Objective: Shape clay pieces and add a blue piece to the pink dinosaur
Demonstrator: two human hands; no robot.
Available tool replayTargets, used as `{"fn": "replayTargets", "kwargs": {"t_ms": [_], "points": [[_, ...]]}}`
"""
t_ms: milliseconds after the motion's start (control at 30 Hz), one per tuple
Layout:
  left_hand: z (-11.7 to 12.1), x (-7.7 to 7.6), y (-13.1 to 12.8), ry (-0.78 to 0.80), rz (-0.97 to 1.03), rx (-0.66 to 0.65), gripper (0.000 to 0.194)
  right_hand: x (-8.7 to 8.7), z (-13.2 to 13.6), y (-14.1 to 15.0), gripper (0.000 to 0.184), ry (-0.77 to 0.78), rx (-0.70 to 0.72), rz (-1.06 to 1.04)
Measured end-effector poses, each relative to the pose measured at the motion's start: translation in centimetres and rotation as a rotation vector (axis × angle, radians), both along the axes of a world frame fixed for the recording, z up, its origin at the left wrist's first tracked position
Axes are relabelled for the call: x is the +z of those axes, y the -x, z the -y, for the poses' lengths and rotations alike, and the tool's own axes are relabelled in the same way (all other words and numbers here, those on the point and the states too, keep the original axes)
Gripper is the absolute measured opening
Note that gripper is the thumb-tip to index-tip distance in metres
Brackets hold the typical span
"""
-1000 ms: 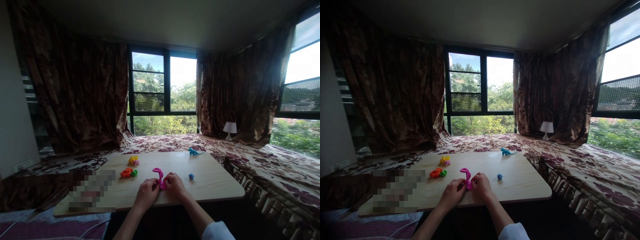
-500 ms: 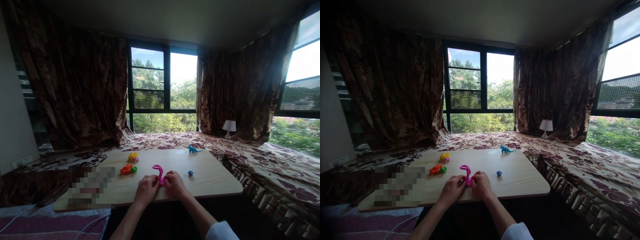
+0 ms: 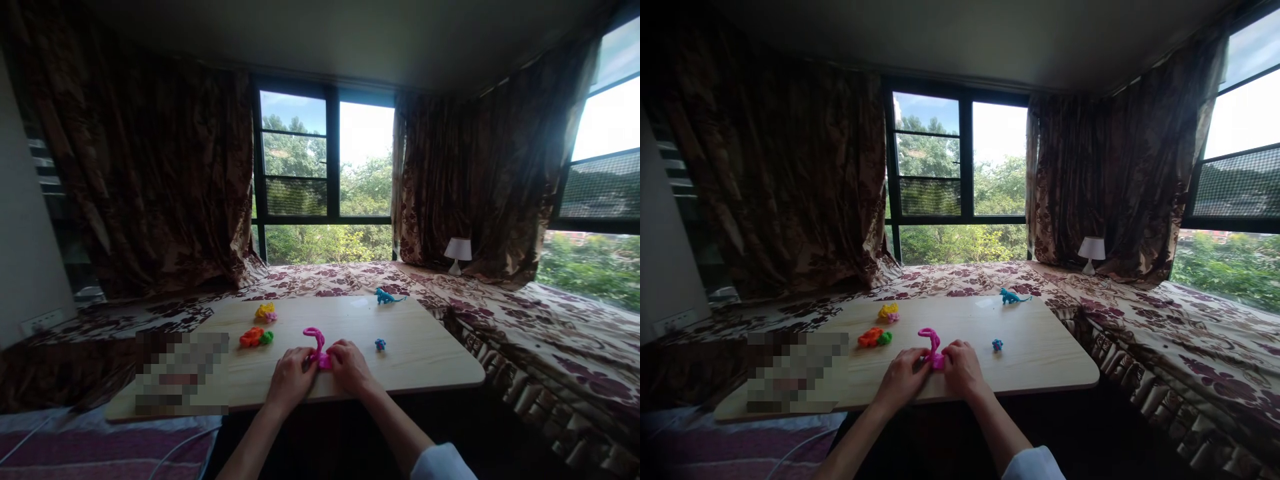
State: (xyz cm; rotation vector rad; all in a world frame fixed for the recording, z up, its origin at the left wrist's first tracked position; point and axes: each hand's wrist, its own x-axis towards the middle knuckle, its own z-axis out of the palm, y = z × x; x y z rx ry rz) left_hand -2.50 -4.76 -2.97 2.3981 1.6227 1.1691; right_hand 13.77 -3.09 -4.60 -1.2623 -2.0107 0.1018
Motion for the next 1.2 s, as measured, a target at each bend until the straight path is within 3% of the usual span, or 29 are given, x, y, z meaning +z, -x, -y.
{"fn": "replayTargets", "kwargs": {"t_ms": [633, 1200], "points": [[-0.1, -0.1, 0.1, -0.006, 0.003, 0.011, 0.026, 0.3, 0.5, -0.2, 0.015, -0.026, -0.016, -0.124], [0.3, 0.4, -0.1, 0.059, -0.008, 0.013, 0.021, 0.7, 1.1, 0.1, 0.012, 0.014, 0.058, 0.040]]}}
